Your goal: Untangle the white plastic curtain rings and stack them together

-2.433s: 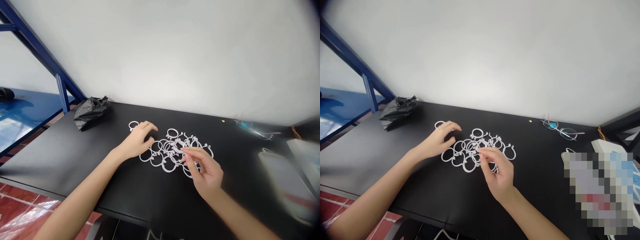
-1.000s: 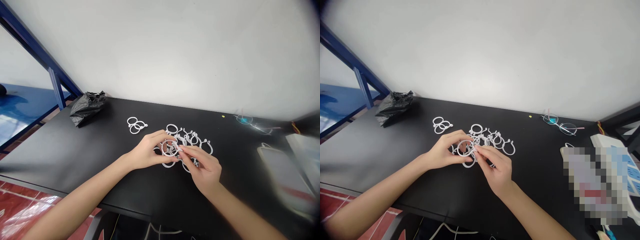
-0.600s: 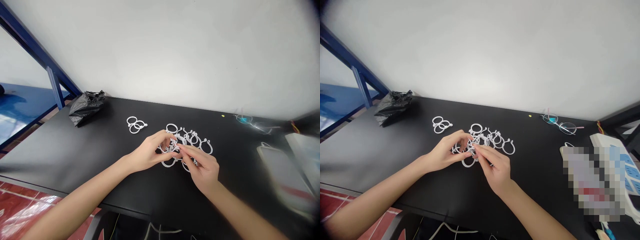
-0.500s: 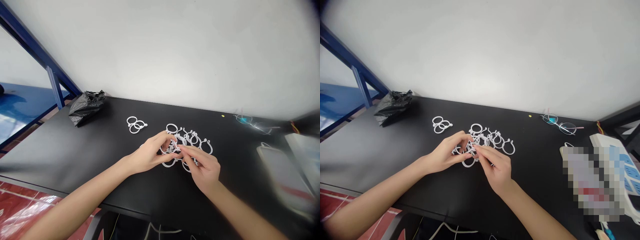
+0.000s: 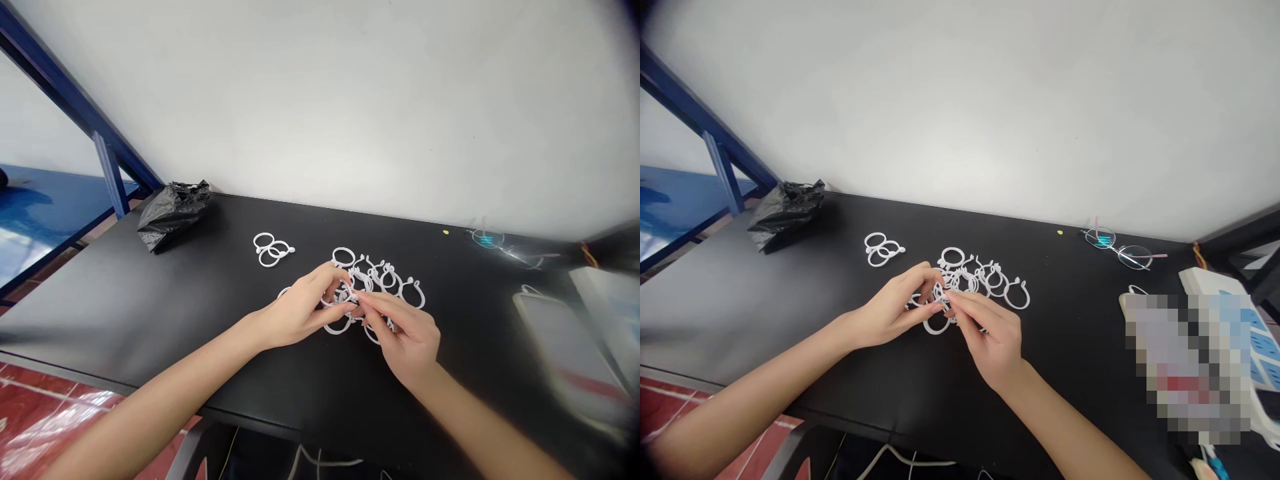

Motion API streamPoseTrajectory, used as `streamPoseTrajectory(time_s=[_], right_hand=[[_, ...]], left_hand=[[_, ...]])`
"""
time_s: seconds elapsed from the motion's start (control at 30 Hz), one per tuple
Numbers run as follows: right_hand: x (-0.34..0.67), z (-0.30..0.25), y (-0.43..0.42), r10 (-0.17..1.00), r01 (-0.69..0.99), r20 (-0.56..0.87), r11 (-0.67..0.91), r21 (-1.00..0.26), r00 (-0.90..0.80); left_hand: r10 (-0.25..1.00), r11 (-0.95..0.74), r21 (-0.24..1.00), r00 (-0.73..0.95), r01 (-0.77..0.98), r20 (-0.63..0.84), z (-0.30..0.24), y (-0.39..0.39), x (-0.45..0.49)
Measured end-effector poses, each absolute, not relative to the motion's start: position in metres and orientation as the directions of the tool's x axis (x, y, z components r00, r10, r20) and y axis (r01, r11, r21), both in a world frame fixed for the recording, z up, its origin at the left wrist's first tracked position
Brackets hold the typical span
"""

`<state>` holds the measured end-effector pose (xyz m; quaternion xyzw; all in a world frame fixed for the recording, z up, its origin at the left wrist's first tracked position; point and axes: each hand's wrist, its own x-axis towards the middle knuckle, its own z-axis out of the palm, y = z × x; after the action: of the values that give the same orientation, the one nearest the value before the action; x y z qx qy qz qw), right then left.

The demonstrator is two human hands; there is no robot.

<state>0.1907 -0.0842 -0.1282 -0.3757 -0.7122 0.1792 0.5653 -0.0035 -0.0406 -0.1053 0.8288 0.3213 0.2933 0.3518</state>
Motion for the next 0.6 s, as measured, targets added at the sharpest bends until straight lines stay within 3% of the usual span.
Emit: streamPoseTrajectory(time_s=[0.3,0.6], right_hand=[[0.1867,-0.1245,-0.0841,0.725,0.335,0.687,0.662,-0.671,-0.056],[0.1883,-0.1226,-0.0848,0.756,0.371,0.653,0.616,-0.694,-0.034]], left_hand=[[0.722,-0.562,0.786,0.616,0.256,0.315,-0.1062,-0.039,-0.0047],[0.677,-0.673,0.676,0.617,0.299,0.401,-0.106,-0.0359,-0.0083]])
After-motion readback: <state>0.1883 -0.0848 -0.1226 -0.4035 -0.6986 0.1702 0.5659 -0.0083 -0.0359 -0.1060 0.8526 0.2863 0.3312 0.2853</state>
